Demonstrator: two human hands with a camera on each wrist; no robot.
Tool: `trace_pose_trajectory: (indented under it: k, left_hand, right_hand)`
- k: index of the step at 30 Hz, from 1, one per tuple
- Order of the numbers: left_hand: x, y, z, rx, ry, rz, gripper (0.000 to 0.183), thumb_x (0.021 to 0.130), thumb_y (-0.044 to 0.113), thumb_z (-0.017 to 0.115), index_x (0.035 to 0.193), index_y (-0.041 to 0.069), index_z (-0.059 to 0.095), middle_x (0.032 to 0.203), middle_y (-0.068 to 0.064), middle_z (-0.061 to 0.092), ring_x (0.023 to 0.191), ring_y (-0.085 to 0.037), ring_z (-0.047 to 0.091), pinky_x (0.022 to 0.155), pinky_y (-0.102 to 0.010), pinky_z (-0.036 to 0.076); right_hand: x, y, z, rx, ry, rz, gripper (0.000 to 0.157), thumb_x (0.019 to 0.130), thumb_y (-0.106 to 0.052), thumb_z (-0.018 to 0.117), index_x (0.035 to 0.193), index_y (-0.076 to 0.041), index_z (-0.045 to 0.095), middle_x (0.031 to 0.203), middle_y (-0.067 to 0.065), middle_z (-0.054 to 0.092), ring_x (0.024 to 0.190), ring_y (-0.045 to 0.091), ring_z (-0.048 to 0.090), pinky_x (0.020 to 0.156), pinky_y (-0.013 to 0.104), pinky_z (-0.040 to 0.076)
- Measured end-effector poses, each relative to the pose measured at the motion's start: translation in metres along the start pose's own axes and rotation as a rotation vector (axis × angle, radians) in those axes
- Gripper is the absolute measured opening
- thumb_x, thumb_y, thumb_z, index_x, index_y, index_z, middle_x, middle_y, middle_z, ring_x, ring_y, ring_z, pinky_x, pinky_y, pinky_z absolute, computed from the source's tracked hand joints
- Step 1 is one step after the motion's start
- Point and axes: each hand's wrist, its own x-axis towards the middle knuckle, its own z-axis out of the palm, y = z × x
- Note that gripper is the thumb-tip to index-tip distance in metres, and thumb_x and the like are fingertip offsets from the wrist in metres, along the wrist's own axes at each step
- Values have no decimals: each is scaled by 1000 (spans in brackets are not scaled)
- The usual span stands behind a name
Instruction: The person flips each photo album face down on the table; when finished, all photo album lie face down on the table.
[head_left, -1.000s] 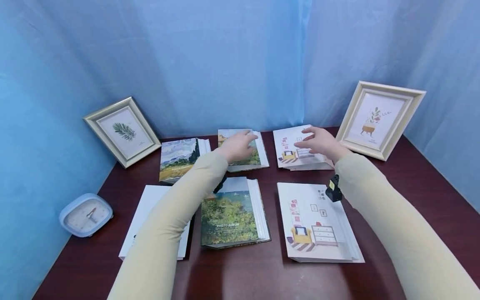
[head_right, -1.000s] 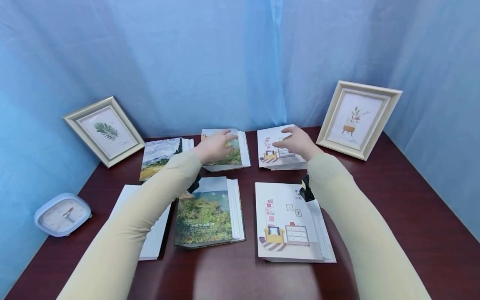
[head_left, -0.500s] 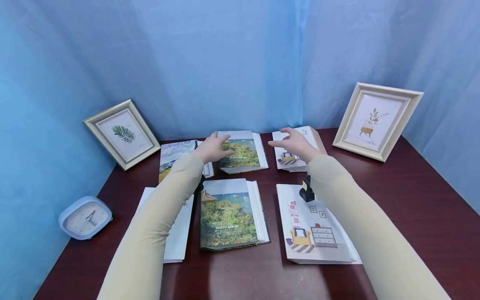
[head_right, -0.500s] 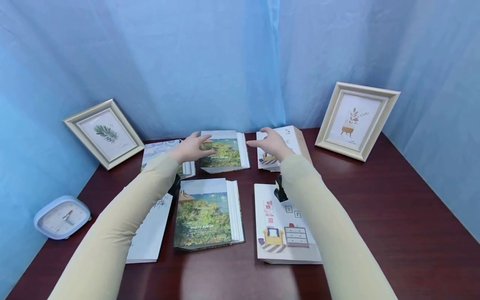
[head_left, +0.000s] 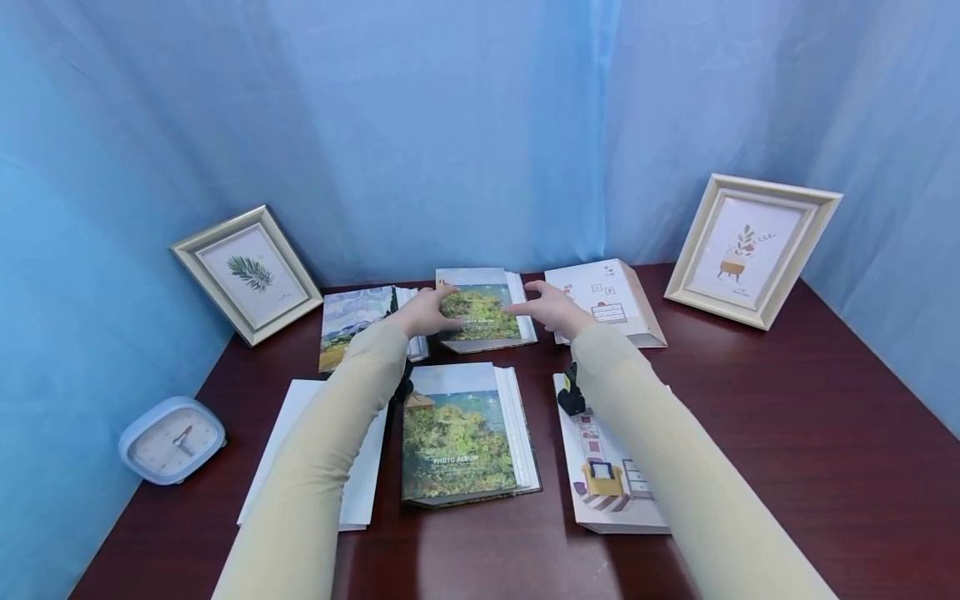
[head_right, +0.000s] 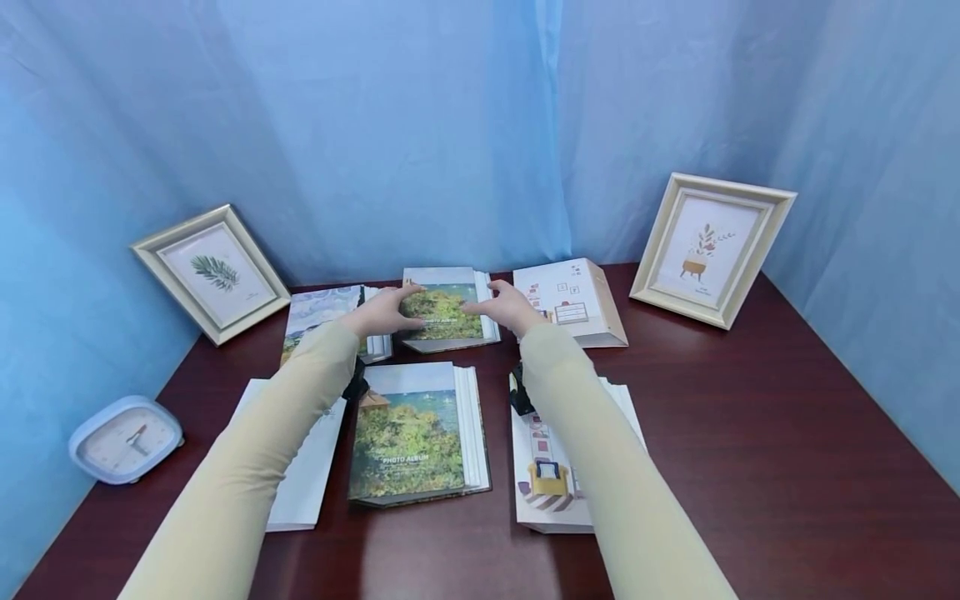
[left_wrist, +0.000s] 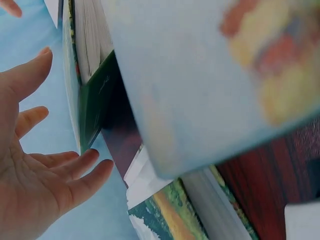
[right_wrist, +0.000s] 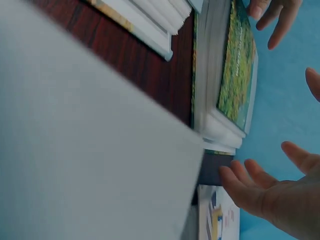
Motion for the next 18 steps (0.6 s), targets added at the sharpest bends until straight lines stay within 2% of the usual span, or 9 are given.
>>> trace_pose_trajectory:
  k: [8,18]
  left_hand:
    - [2,-3,8,-87,-34,-12,73,93,23,63,152,11,21,157,-12,20,143,-30,23,111,-46,31]
    - [4,-2,8,-148,-69,-32,73,93,20,63,152,11,21,157,-13,20,143,-31,22,111,-46,32]
  right_hand:
    - [3,3,11,45,-83,94,84,90,-30,63,154,-14,11,160,11,7,145,34,14,113,55,22]
    - [7,-1,11,-62,-135,112,82,90,-31,63,153,-13,14,159,13,10,143,35,20,111,53,28]
